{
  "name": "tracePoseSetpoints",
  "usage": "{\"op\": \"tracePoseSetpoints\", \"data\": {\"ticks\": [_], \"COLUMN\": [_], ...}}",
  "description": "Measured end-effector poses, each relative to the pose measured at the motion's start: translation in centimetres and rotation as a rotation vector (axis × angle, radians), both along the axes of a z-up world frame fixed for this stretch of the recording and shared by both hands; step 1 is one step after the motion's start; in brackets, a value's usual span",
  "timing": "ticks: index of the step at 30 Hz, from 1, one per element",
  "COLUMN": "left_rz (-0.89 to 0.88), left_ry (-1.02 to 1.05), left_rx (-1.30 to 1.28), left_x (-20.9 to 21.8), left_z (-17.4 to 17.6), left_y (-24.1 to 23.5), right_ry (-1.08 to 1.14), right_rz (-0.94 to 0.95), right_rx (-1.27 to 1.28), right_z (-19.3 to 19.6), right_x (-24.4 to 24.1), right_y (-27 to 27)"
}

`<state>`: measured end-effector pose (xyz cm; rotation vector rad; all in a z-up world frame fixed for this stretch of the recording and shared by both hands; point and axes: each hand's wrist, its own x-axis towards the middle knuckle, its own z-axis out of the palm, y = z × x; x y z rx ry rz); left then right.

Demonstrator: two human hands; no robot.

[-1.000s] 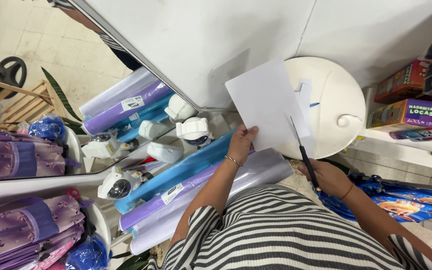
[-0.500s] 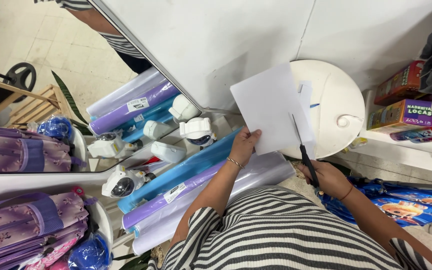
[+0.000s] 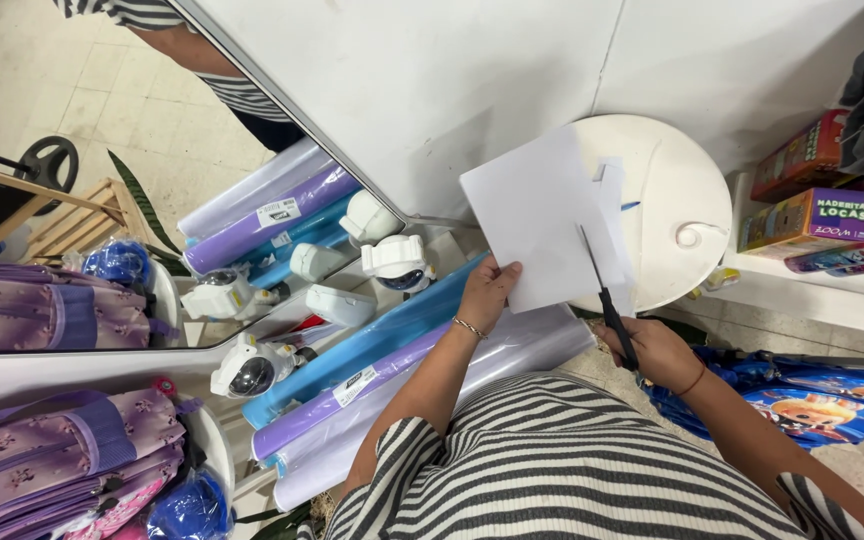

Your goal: The person unwraps a roll of purple plastic sheeting and cuts a strip from it using scissors. They then pick up a white sheet of paper and cut it into several smaller pieces.

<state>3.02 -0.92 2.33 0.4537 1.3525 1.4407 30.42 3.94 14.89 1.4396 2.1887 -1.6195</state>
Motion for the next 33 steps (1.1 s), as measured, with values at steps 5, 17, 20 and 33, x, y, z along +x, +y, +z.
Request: {"op": "tracePoseSetpoints", "data": {"ticks": [5,17,20,33], "left_rz": [-0.085,-0.197,-0.219,-0.264], "left_ry": [0.019,0.000,-0.018,-0.082], "left_rx": [-0.003,-0.011,-0.031,-0.096], "left_x": [0.7,0.8,1.0,1.8], "left_z": [2.6,0.3,0.4,2.6], "left_y": [-0.5,-0.6,-0.6,-1.4], "right_ry": [0.020,0.056,0.048,0.097], "right_rz": [-0.013,-0.067,-0.054,-0.111], "right_rx": [-0.019,-0.011,0.024,0.071], "right_z": [0.8,-0.9,-1.5,-1.8], "right_x": [-0.5,-0.9,-1.0,-1.4], "right_y": [0.7,1.2,1.9,2.9]}}
